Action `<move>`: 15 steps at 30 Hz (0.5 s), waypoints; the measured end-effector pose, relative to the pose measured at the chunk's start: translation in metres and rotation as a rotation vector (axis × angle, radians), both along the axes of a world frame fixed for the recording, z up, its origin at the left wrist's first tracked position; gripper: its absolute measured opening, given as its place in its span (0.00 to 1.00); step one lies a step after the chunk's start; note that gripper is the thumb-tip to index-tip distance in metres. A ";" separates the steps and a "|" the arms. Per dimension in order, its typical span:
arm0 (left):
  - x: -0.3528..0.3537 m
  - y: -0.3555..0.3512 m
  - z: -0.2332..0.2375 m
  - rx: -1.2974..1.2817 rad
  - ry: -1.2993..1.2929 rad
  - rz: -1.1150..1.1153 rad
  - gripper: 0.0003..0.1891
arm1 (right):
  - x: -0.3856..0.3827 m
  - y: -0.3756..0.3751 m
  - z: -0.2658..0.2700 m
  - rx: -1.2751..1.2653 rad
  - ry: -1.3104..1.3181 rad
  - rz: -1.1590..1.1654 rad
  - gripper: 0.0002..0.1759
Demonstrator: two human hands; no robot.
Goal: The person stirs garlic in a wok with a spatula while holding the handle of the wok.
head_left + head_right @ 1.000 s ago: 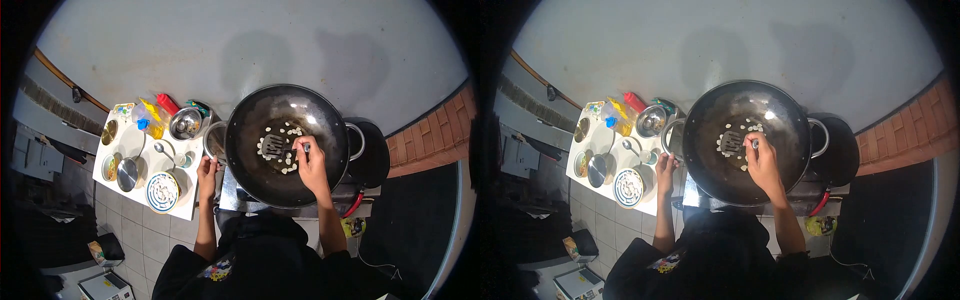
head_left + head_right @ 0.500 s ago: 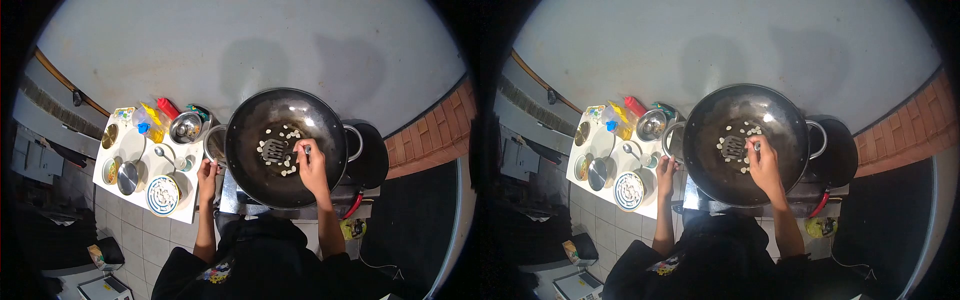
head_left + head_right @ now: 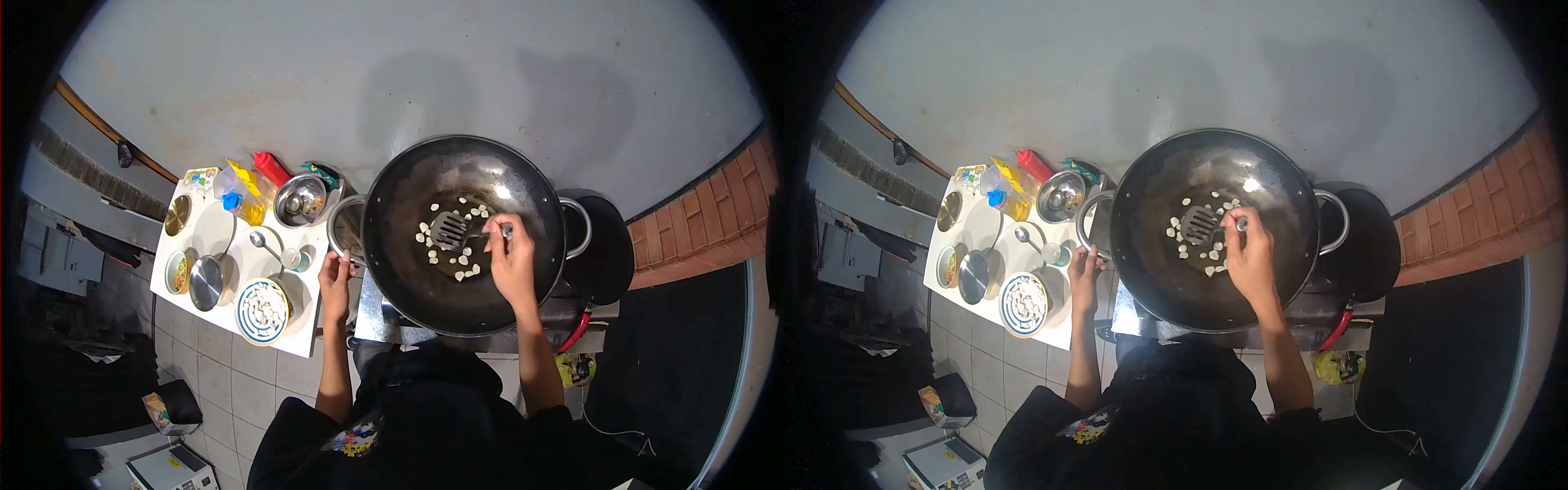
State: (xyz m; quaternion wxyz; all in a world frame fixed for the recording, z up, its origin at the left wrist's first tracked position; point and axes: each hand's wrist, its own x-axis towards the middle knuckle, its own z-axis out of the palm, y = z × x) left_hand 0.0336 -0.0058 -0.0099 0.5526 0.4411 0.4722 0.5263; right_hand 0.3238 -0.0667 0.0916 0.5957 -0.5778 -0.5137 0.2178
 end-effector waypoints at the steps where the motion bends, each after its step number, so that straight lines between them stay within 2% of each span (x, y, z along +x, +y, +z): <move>1: 0.000 -0.001 0.000 -0.004 0.000 0.000 0.09 | -0.002 0.002 -0.003 0.004 -0.036 0.006 0.01; 15: 0.003 0.001 0.000 -0.003 -0.018 0.004 0.08 | -0.006 0.020 -0.013 -0.021 -0.066 0.076 0.02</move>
